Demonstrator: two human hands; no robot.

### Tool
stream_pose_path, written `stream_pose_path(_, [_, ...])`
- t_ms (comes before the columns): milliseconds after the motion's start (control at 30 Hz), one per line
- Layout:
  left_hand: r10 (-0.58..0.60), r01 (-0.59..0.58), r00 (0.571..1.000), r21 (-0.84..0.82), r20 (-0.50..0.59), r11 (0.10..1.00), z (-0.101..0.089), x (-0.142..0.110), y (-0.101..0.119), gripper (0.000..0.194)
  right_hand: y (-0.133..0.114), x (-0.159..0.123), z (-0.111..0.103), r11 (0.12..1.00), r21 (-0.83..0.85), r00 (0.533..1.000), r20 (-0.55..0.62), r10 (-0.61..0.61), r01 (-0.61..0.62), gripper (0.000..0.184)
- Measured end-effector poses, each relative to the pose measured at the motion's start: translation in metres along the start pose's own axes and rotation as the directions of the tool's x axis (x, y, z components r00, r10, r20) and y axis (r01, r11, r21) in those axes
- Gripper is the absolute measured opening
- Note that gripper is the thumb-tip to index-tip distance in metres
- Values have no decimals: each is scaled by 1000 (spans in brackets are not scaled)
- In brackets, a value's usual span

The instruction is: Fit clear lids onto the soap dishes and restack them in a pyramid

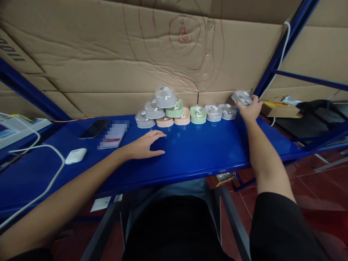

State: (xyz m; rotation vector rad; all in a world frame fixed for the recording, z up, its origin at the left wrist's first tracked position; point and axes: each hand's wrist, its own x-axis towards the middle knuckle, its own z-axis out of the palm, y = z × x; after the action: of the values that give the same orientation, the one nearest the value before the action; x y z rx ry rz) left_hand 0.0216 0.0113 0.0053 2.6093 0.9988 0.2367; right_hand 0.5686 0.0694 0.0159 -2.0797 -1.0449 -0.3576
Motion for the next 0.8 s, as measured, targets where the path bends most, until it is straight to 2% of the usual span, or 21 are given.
stream_pose_path(133, [9, -9, 1000, 8, 3, 1000, 0, 0, 1, 81, -36, -16, 8, 981, 24, 982, 8, -190, 190, 83])
stream_pose_path(200, [5, -5, 1000, 10, 6, 1000, -1, 0, 1, 82, -48, -25, 15, 972, -3, 972, 17, -234, 234, 85])
stream_pose_path(300, [3, -3, 1000, 1, 3, 1000, -1, 0, 2, 83, -55, -35, 26, 971, -41, 971, 43, -234, 235, 84])
stream_pose_path(433, [14, -14, 1000, -3, -1, 1000, -1, 0, 2, 80, -51, -39, 33, 974, -59, 974, 58, -217, 220, 86])
stream_pose_path(600, [12, -12, 1000, 2, 4, 1000, 0, 0, 0, 81, -48, -38, 35, 965, -75, 967, 49, -249, 252, 88])
stream_pose_path(800, [2, -2, 1000, 6, 15, 1000, -1, 0, 2, 83, -55, -43, 32, 967, -104, 972, 69, -225, 231, 89])
